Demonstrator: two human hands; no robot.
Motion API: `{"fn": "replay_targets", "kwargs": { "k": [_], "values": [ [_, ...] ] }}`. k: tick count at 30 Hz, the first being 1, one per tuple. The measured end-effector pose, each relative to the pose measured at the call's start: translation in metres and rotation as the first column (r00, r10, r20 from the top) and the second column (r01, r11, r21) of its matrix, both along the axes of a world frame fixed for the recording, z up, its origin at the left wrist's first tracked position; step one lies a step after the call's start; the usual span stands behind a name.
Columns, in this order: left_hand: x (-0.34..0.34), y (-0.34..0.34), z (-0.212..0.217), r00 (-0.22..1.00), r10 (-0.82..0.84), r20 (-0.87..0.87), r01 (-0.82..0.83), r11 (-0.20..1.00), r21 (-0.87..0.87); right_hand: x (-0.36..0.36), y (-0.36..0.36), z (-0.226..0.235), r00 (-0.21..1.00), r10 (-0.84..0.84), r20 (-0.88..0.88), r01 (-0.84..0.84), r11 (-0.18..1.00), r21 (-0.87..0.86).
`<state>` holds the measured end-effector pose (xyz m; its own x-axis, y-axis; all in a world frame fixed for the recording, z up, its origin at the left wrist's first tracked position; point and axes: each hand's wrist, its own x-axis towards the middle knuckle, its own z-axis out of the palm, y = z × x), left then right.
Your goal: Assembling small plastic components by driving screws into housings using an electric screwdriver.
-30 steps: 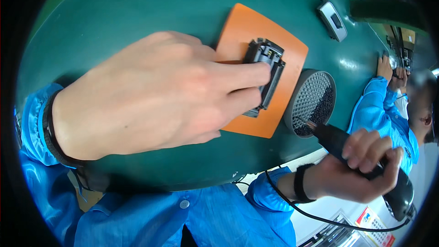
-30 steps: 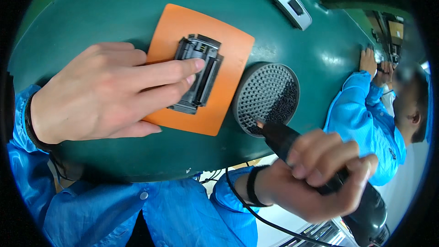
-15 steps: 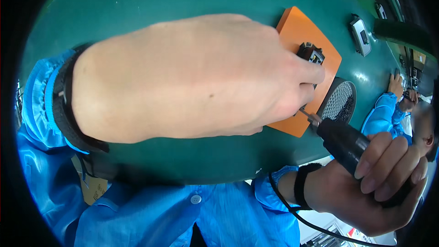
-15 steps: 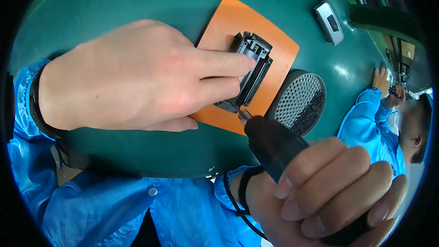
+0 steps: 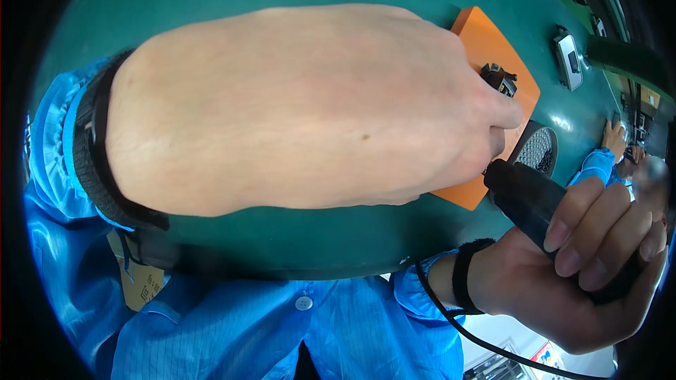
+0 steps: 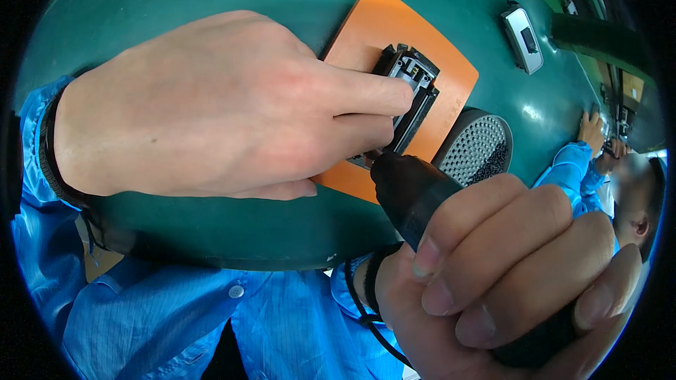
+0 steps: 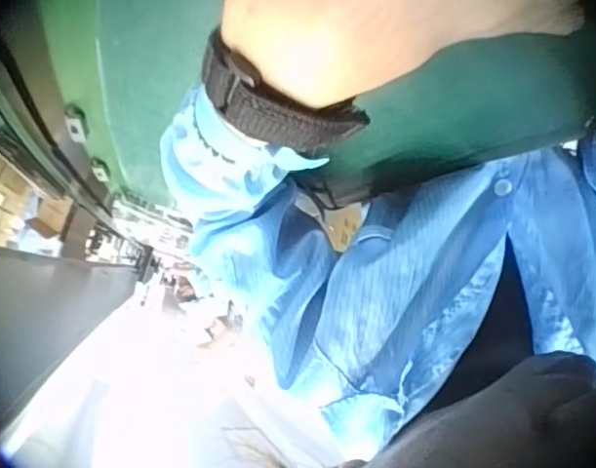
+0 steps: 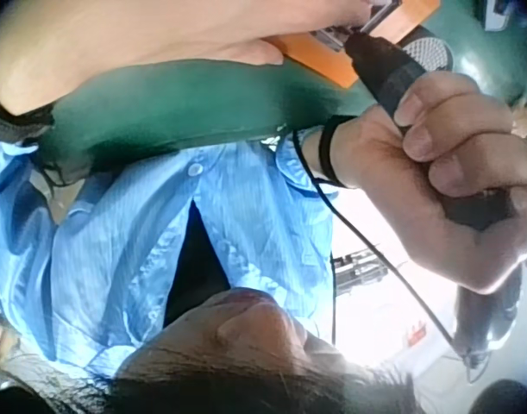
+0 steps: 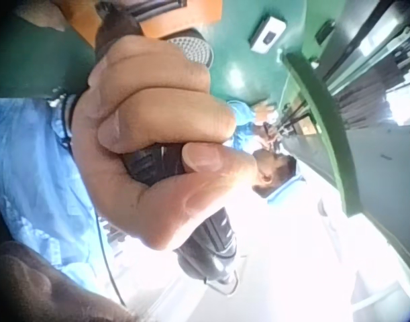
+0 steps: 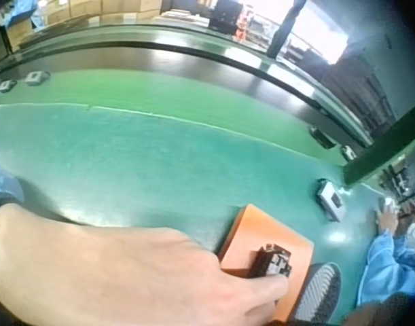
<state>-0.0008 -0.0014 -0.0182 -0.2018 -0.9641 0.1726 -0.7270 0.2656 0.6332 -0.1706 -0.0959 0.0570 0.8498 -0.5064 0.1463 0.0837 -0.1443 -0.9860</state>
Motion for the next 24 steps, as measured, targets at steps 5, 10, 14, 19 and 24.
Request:
{"fn": "replay_targets", "kwargs": {
  "k": [5, 10, 14, 19, 24],
  "values": [
    [0.006, 0.0, 0.005, 0.999, -0.035, 0.041, 0.036, 0.999, -0.023, 0.002, -0.002, 0.005, 0.996, 0.026, -0.087, -0.024, 1.0, 0.016],
    [0.006, 0.001, 0.002, 0.999, -0.009, -0.039, 0.003, 0.987, -0.161, 0.004, -0.003, 0.005, 0.99, 0.05, -0.13, -0.048, 0.999, 0.018],
    [0.009, -0.007, 0.009, 0.988, -0.104, 0.116, 0.113, 0.991, -0.072, 0.0, -0.002, 0.009, 0.997, -0.082, 0.005, 0.08, 0.985, 0.152],
    [0.007, 0.006, 0.019, 0.943, -0.117, 0.311, 0.078, 0.988, 0.136, -0.018, -0.027, 0.005, 0.86, -0.266, 0.435, 0.24, 0.964, 0.116],
    [-0.003, 0.004, 0.018, 0.881, -0.135, 0.453, 0.1, 0.99, 0.101, -0.043, -0.062, 0.01, 0.812, -0.414, 0.411, 0.496, 0.861, -0.113]
  ]
}}
